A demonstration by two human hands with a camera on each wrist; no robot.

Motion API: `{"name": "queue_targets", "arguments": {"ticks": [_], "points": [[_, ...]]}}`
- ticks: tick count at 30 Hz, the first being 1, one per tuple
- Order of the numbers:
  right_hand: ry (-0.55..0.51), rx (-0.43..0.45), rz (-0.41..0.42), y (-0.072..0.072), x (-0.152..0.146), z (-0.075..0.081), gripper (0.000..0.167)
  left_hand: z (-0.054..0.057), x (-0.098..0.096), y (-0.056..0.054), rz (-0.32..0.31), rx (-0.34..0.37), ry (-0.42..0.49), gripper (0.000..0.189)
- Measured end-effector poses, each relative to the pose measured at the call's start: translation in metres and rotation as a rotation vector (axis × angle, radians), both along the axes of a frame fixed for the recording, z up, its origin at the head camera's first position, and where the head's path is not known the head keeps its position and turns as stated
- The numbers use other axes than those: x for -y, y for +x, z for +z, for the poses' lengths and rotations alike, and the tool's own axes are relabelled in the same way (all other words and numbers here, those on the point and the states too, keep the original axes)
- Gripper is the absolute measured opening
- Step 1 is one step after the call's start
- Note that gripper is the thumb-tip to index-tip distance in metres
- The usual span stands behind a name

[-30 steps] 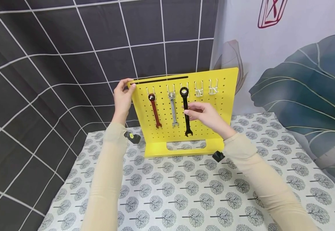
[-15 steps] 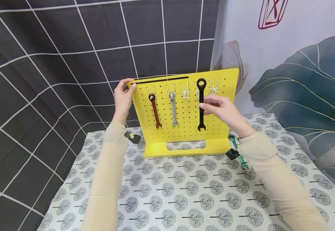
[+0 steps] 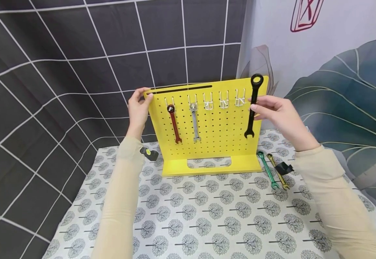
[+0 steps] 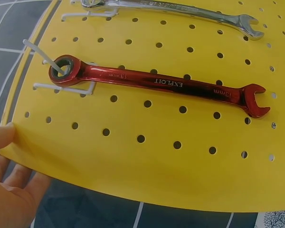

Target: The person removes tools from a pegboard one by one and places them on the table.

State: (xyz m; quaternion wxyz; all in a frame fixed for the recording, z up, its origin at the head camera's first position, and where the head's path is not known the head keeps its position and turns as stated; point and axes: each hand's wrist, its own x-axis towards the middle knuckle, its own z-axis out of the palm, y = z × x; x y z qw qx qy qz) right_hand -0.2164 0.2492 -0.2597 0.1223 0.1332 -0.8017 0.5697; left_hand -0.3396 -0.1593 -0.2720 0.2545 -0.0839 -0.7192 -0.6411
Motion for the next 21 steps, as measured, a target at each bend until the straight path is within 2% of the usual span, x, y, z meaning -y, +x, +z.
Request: {"name": "queue_targets", "arguments": {"ticks": [7,15,21], "points": [[0.005,0.028,-0.060,0.009,-0.024,0.003,0.040,0.000,0.000,0.000,0.001,-0.008,-0.001,0.020],[0.011,0.021,-0.115,0.017,-0.048,0.005,0.035,-0.002,0.001,-0.001,0.014,-0.009,-0.022,0.019],[0.042,0.054,-0.169,0.026,-0.065,0.006,0.041,-0.001,0.001,-0.001,0.005,-0.021,-0.020,0.020]]}}
